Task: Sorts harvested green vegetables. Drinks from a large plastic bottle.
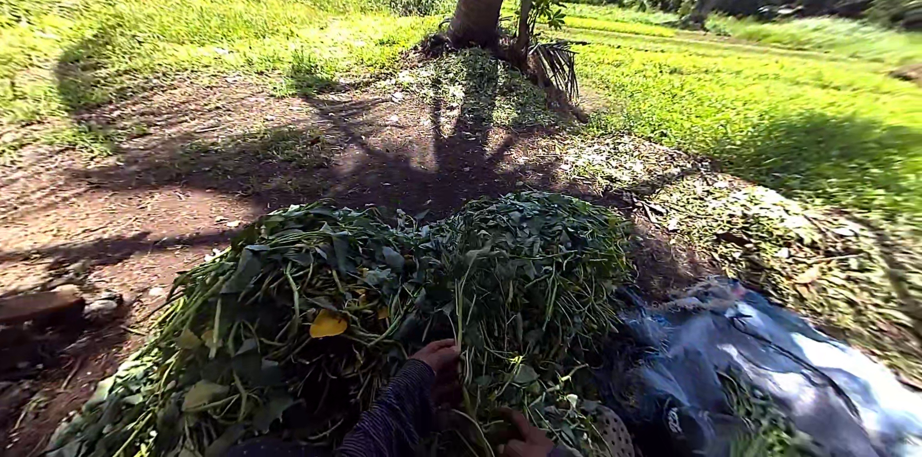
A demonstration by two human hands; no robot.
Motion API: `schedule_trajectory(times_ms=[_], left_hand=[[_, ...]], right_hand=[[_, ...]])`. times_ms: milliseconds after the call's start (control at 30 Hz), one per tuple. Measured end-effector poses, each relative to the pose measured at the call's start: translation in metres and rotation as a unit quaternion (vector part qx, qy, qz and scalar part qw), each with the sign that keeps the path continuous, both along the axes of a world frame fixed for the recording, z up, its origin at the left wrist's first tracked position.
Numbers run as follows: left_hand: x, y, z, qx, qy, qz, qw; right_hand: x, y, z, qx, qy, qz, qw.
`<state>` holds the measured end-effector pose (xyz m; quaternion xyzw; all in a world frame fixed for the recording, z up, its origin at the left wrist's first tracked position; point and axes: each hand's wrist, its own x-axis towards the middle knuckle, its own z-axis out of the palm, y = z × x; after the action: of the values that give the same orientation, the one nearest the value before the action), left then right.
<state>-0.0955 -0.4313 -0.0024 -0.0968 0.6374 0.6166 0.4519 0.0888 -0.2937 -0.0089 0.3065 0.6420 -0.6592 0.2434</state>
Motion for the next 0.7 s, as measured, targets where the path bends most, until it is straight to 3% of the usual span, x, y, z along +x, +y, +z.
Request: schedule_trajectory(times_ms=[67,133,200,267,333,500,567,700], left_hand=[[0.013,0.006,0.018,0.021,-0.008,-0.024,0.999],[0.023,0.010,0.027,0.053,0.004,-0.073,0.996],[0.027,0.011,0.030,0.092,0.018,-0.117,0.989],[0.025,0.009,0.034,0.137,0.021,-0.129,0.982],[0.018,0.006,0.043,0.144,0.012,-0.096,0.985],[-0.012,-0.015,0.044,0.055,0.063,-0.042,0.996],[-0.014,-0.023,0.042,0.039,0.078,-0.024,0.996],[-0.014,-0.025,0.042,0.031,0.070,0.041,0.996]], right_hand=[[-0.012,0.005,0.009,0.026,0.060,-0.018,0.998],[-0.019,0.008,0.015,-0.013,0.097,-0.040,0.994],[-0.018,0.005,0.006,-0.115,0.152,-0.102,0.976],[-0.018,0.003,-0.004,-0.270,0.222,-0.151,0.925],[-0.020,0.008,-0.008,-0.320,0.247,-0.162,0.900],[-0.045,0.033,0.031,-0.041,0.105,-0.077,0.991],[-0.065,0.051,0.024,0.043,0.056,-0.113,0.991],[-0.098,0.094,0.004,0.112,0.016,-0.254,0.961]])
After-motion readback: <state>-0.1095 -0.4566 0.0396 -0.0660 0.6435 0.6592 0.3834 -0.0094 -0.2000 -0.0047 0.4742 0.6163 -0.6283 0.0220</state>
